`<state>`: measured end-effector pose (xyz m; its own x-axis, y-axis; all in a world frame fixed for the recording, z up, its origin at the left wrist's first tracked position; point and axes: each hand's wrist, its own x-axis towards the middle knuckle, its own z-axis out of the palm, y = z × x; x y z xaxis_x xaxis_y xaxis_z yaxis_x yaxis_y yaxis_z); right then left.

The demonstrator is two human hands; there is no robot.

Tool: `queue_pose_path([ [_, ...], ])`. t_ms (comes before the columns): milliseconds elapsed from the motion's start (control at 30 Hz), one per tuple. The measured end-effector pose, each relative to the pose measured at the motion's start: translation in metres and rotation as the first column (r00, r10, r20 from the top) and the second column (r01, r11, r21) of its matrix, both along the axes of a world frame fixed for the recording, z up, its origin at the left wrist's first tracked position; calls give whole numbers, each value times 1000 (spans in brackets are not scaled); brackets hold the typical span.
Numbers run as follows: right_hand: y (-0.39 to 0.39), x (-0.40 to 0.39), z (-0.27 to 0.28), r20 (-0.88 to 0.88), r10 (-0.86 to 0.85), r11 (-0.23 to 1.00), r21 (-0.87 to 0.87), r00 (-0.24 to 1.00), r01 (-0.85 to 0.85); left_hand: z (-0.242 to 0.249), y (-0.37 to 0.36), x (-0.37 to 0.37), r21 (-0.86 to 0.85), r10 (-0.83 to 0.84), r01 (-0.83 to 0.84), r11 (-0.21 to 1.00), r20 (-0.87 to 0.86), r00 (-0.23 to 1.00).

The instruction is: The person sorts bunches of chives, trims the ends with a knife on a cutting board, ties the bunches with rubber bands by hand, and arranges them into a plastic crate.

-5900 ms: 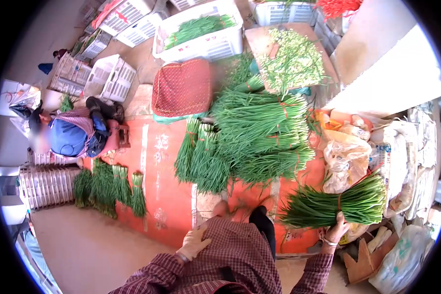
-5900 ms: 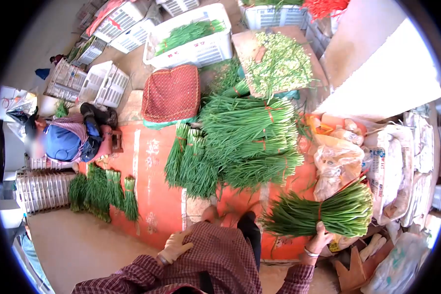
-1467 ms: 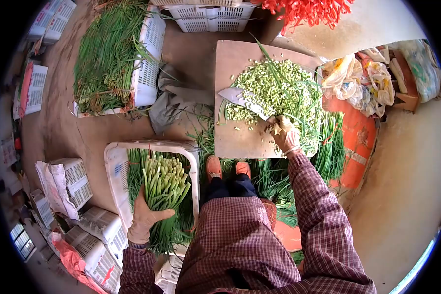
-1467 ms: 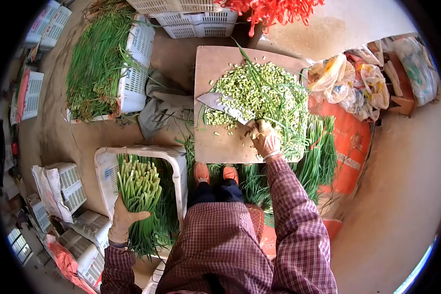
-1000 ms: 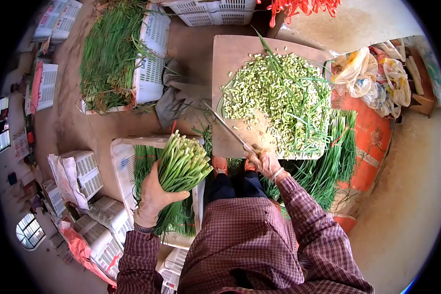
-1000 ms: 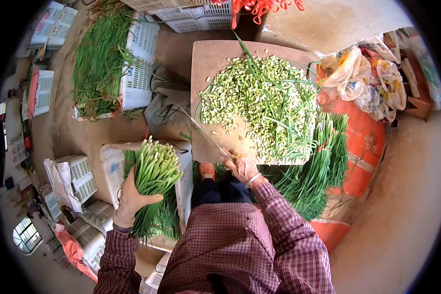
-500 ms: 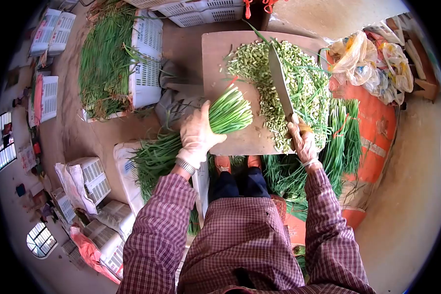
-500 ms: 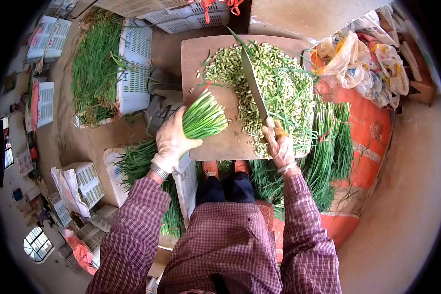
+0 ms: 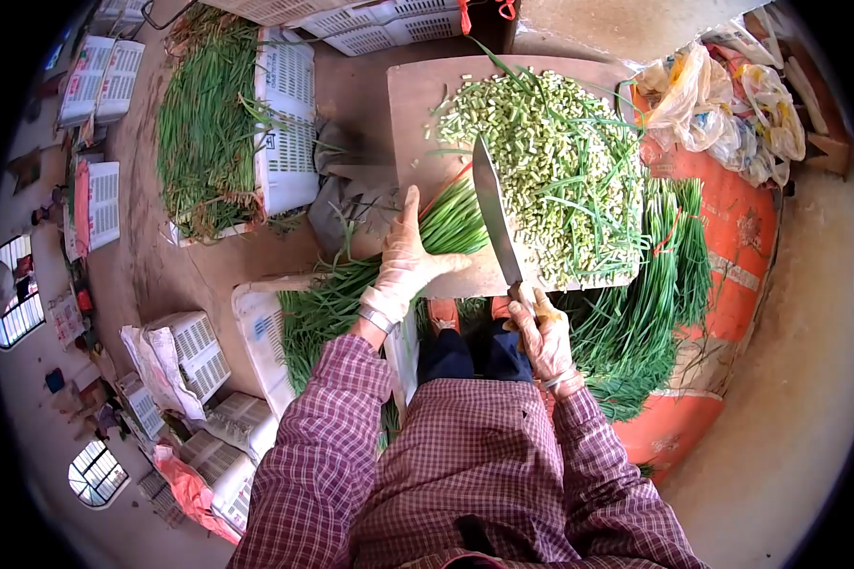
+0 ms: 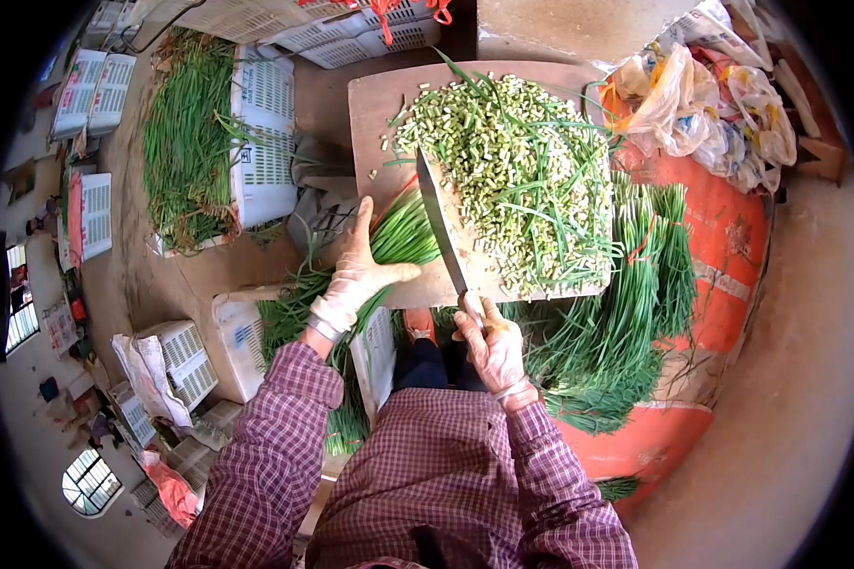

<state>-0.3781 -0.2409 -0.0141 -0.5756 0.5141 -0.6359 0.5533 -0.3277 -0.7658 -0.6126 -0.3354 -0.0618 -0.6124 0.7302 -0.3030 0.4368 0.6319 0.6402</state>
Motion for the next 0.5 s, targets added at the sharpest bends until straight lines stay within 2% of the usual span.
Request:
queue_pose_path([
  [33, -1, -1, -5, 42, 6, 1000, 2, 999, -6, 1, -2, -6, 179, 91, -162, 970, 350, 932],
  [67, -5, 0, -10, 3, -16, 1000, 22, 1000, 16, 1, -4, -11, 157, 204, -362, 919, 595, 777],
  [100, -8, 2, -17, -39, -35, 999, 39, 999, 37, 17, 2, -16, 79, 277, -539, 838, 790, 547],
  [133, -9, 6, -22, -27, -15, 999, 44, 1000, 16, 2, 1, -22, 131, 273, -530, 838, 741, 614],
  [167, -11, 9, -27, -15, 6, 999, 50, 1000, -6, -1, 3, -29, 127, 276, -532, 837, 742, 611],
  [233, -6, 2, -14, 30, 44, 997, 55, 999, -46, -8, 10, -38, 104, 215, -360, 927, 640, 738],
  [267, -5, -1, -9, 47, 57, 997, 58, 997, -60, -12, 13, -33, 163, 250, -386, 908, 528, 811],
  [367, -7, -3, -10, 9, 16, 998, 56, 1000, -16, 3, 25, -36, 59, 276, -341, 938, 463, 842],
  [433, -9, 0, -17, 7, 14, 998, 67, 1000, -14, 0, 26, -36, 124, 259, -334, 934, 409, 875],
  [500, -12, 3, -27, -34, 21, 992, 124, 999, -16, -4, 26, -39, 71, 247, -274, 959, 265, 932],
])
